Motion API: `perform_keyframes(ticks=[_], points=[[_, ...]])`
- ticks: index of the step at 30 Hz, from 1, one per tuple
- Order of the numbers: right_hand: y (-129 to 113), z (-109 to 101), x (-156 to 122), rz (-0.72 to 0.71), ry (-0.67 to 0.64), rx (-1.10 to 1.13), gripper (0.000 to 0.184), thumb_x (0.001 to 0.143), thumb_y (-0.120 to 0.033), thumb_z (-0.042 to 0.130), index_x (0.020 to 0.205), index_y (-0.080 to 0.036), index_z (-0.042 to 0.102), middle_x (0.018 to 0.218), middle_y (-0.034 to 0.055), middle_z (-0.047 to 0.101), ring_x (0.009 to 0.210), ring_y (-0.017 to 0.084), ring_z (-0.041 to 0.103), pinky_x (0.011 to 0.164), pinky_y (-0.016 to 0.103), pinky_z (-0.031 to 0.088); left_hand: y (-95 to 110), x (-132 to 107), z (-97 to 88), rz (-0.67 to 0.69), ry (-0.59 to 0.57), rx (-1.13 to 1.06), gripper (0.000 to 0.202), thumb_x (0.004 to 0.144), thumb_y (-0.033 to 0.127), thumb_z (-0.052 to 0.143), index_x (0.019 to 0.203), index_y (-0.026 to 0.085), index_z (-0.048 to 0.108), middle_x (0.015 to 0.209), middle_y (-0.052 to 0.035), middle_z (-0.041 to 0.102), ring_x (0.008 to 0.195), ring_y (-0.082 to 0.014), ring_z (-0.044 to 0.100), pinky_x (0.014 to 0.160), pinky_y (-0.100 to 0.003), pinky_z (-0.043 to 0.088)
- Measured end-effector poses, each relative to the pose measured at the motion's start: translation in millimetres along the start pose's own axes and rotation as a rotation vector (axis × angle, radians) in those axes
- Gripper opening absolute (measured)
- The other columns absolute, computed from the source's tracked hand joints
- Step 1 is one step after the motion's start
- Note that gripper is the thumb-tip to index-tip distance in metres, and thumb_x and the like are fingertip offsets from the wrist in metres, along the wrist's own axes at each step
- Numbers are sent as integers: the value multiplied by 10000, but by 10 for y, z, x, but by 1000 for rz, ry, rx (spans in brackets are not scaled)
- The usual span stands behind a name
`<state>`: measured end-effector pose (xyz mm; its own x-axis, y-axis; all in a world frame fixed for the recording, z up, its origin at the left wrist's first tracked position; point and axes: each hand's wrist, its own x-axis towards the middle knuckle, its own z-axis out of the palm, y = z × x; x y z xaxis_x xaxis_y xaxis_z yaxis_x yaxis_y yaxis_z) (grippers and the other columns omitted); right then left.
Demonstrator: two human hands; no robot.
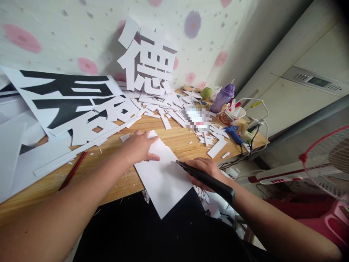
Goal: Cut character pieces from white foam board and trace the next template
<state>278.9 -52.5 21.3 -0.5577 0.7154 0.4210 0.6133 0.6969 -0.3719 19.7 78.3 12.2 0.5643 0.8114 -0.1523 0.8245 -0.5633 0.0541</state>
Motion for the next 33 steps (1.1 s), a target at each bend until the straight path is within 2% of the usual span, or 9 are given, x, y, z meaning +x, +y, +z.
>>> perform_keyframes(ticks=[11,15,22,25,28,31,33], points=[[-66,-92,-99,-18,-43,-34,198,876,-219,534,1055,-149,582,745,69,667,625,167,614,585,257,469,3,29,-16,-17,-24,21,974,676,791,603,1481,274,421,1556,-165,376,1318,-465,385,1004,-450,355],[-117,-145,-225,11,-50,-29,204,878,-218,555,1072,-158,575,750,65,670,633,166,618,582,251,463,-3,26,-27,-19,-26,15,976,672,793,602,1480,276,423,1547,-159,395,1328,-458,375,1019,-448,334],[-280,-307,-532,57,-122,21,326,877,-195,559,1200,-151,548,809,77,671,684,176,626,620,266,464,-5,26,-46,-25,-28,9,956,677,765,620,1473,267,440,1522,-152,436,1301,-454,406,1011,-446,343],[-304,-388,-726,117,-90,59,274,855,-192,587,1129,-179,578,757,44,650,638,161,601,587,255,446,7,18,-49,-33,-20,3,940,678,750,630,1464,266,455,1533,-140,426,1299,-449,412,1020,-447,343],[-270,-472,-837,277,-31,106,201,842,-200,614,1043,-211,609,746,23,627,629,152,588,592,258,452,19,-1,-47,-43,1,-4,921,682,729,640,1450,248,476,1540,-131,419,1305,-442,408,1032,-448,343],[-205,-484,-777,352,-11,206,106,800,-213,642,906,-219,642,877,67,626,784,199,620,704,320,505,27,-22,-37,-54,36,-15,854,725,705,614,1425,228,507,1536,-132,424,1320,-418,409,1042,-442,342],[-156,-409,-668,370,25,281,26,777,-213,628,803,-206,627,919,88,629,831,220,625,734,353,514,27,-33,-22,-82,74,-22,837,760,694,581,1432,203,492,1545,-159,401,1352,-421,377,1060,-477,320]])
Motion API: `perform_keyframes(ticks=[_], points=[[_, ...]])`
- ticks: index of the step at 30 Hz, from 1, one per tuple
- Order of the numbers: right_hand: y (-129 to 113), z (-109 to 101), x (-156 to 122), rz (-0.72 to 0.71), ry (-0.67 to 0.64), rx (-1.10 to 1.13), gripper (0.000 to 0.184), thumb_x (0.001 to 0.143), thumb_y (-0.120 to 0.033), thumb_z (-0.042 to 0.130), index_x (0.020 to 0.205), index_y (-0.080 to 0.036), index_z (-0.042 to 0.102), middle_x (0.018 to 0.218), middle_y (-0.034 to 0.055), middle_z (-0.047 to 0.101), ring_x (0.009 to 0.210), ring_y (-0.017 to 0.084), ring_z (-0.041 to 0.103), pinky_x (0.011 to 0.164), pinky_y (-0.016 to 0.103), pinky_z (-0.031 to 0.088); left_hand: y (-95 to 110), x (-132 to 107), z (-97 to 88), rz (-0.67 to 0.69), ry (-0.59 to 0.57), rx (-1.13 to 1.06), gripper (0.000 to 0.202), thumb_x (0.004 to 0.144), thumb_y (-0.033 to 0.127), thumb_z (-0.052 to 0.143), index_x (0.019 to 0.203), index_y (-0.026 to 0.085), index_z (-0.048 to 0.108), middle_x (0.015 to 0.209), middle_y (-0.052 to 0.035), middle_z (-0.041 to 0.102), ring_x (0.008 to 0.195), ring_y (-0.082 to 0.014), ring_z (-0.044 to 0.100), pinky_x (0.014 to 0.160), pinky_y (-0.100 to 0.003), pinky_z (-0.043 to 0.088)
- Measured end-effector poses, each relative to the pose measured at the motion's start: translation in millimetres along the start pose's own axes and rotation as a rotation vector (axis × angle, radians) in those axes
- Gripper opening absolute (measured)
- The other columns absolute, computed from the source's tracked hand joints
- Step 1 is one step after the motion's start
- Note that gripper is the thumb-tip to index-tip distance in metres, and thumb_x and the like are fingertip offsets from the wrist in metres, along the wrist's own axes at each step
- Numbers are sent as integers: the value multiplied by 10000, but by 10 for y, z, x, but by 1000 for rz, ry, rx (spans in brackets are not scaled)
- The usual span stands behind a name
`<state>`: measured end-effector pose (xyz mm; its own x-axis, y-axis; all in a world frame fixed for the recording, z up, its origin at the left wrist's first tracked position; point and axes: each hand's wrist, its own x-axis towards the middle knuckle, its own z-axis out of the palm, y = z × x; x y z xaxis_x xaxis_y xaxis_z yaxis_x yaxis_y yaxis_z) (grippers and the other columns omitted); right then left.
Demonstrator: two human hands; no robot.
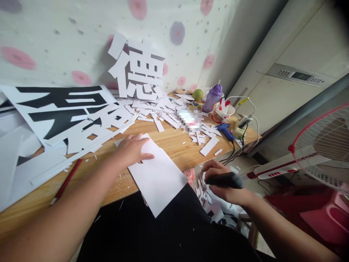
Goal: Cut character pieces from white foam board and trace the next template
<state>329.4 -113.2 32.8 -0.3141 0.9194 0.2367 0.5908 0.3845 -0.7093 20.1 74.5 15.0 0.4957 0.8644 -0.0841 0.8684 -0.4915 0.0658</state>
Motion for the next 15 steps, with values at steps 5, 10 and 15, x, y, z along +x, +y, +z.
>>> perform_keyframes(ticks=[5,10,15], points=[[67,338,424,309,45,71,72,759,-207,585,806,-183,634,679,17,619,624,171,584,601,294,458,-25,-15,62,-40,103,-67,832,745,653,633,1412,175,493,1440,-181,514,1318,-415,421,1078,-526,294],[-34,497,985,387,30,4,118,764,-257,645,853,-186,675,751,40,678,669,186,600,621,296,427,-37,-35,71,-56,215,-218,689,717,554,721,1297,223,552,1289,-122,594,1225,-325,526,994,-422,423],[-141,555,1433,404,-25,254,138,749,-309,698,790,-179,671,624,-11,579,544,127,485,542,264,342,-46,-29,-129,-26,337,-341,610,739,453,735,1271,235,534,1260,-76,567,1203,-259,549,1007,-370,444]])
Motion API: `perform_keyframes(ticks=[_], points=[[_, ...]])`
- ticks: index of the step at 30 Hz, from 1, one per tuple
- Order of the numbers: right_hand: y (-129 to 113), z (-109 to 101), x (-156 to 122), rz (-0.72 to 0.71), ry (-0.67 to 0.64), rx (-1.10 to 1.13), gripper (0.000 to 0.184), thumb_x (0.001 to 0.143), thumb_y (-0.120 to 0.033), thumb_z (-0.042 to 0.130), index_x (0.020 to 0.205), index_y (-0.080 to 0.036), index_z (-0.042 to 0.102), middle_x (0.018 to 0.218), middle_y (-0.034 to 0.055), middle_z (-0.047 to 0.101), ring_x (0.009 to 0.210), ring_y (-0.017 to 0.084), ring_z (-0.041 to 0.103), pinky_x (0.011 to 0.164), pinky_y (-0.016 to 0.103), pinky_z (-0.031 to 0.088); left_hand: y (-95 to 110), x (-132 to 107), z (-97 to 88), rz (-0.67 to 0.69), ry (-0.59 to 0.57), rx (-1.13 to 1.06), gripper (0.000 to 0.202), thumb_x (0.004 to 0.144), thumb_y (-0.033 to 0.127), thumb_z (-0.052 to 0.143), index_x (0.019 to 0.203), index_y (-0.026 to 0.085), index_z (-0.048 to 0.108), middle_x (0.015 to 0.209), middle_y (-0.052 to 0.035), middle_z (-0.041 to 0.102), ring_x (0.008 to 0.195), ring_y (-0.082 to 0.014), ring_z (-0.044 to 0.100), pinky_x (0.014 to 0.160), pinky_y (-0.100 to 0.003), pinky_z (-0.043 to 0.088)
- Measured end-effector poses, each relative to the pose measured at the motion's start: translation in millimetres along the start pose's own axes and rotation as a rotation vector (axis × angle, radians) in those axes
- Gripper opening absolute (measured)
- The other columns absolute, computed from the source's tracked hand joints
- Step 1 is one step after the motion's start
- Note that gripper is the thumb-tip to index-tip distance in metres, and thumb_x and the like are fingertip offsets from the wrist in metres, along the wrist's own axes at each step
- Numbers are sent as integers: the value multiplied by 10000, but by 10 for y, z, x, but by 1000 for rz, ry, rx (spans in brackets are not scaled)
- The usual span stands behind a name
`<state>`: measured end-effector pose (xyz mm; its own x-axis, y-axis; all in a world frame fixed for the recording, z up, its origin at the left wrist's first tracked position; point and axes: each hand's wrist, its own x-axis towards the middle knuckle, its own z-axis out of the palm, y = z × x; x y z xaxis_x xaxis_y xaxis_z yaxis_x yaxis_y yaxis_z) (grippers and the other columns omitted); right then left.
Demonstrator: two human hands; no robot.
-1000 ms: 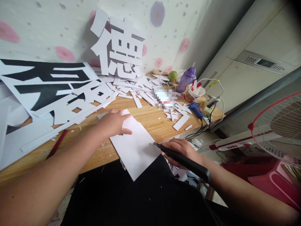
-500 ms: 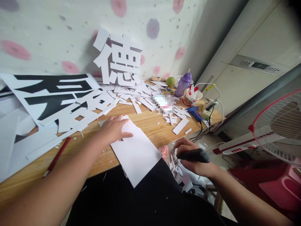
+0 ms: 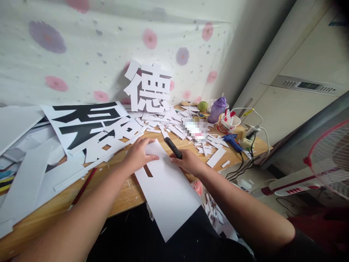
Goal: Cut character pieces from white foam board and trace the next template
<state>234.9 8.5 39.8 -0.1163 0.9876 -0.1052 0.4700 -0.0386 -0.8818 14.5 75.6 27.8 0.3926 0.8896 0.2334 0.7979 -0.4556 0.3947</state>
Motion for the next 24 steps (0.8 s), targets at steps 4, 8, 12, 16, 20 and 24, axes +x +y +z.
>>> perform_keyframes(ticks=[4,8,12,16,20,24], points=[[-78,58,168,26,-56,445,309,624,-403,809,685,-180,605,526,-61,478,465,89,397,486,246,285,95,82,-278,72,72,-24,590,716,425,767,1239,245,562,1239,-64,562,1205,-260,541,1056,-392,420],[-237,62,213,74,38,783,417,498,-386,881,716,-184,589,588,-39,565,525,123,505,537,266,391,164,-22,-539,5,454,-43,540,778,436,711,1264,259,555,1454,-103,432,1388,-337,357,1180,-497,259],[-400,94,206,29,173,989,470,475,-394,898,741,-193,567,637,-29,589,589,143,542,595,284,429,149,-340,-546,-422,527,-775,796,728,490,743,1415,277,401,1507,-134,415,1301,-335,499,1013,-489,471],[-461,187,213,-25,179,1057,476,494,-406,892,763,-192,562,661,-21,590,621,155,550,613,287,429,193,-670,-350,-592,8,-1385,668,575,456,866,1146,182,654,1080,-162,735,938,-339,703,757,-426,568],[-482,258,199,-10,136,1086,484,501,-409,886,772,-189,551,647,-27,572,604,149,534,595,278,412,293,-833,-241,-617,-29,-1537,402,599,398,869,907,169,746,864,-125,774,726,-284,722,686,-386,565],[-506,258,168,-32,113,1061,446,513,-391,862,752,-187,545,600,-43,538,556,125,487,552,253,359,307,-884,-235,-646,-23,-1596,423,604,381,867,969,198,758,915,-121,781,809,-314,734,749,-415,571]])
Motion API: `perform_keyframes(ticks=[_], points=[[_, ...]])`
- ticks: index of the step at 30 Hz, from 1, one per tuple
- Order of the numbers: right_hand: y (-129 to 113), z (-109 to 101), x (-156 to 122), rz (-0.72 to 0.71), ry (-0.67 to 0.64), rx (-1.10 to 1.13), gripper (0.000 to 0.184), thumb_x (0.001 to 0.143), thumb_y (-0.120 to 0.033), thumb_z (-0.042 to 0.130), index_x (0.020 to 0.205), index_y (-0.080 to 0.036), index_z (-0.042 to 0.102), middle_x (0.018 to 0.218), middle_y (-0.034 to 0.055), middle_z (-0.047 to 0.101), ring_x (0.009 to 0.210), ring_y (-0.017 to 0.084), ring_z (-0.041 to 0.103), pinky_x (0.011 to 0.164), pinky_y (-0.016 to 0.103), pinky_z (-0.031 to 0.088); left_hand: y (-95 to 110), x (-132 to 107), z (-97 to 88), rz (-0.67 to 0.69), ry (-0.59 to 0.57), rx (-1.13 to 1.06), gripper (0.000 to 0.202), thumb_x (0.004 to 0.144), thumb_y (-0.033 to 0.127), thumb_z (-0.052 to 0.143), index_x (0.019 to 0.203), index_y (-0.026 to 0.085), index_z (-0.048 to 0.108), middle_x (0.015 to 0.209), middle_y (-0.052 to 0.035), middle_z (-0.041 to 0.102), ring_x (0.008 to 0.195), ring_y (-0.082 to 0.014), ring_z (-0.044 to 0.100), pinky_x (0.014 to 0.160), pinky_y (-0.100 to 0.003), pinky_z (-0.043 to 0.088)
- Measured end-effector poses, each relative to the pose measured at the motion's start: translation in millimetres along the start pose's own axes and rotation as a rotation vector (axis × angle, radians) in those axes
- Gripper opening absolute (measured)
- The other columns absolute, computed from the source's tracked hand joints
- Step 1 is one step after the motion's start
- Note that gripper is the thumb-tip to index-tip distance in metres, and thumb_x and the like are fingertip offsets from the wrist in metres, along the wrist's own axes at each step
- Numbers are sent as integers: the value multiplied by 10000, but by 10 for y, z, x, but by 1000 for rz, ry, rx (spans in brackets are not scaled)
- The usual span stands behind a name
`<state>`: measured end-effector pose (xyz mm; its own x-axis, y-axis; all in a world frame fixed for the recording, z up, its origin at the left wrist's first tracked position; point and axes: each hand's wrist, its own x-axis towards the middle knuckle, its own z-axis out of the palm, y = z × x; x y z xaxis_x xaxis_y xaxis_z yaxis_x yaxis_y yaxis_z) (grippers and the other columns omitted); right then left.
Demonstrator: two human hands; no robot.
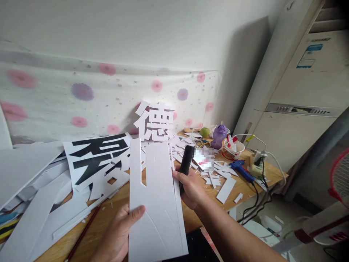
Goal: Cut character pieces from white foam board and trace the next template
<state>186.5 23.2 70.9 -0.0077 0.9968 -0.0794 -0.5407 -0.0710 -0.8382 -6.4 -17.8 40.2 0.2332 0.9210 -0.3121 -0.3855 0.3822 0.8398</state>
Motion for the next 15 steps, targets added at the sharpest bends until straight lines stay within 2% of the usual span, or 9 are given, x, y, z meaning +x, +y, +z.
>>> perform_keyframes(ticks=[6,10,15], points=[[2,-15,14,-45,42,-89,374,525,-305,807,808,-185,595,661,-28,580,605,139,518,591,269,381,-28,1,-2,10,61,-9,390,555,373,882,885,202,763,878,-109,783,789,-327,734,695,-405,579],[83,-76,6,36,33,-171,341,546,-300,785,810,-187,601,642,-32,563,592,142,514,570,269,375,13,26,23,58,114,-21,422,534,341,893,901,182,756,881,-109,781,781,-317,731,668,-378,577],[182,-146,-117,105,-29,-207,305,594,-350,790,734,-178,580,590,-44,520,534,111,456,517,250,331,71,38,14,94,155,-24,451,509,328,900,896,149,750,875,-131,775,803,-348,728,713,-434,592]])
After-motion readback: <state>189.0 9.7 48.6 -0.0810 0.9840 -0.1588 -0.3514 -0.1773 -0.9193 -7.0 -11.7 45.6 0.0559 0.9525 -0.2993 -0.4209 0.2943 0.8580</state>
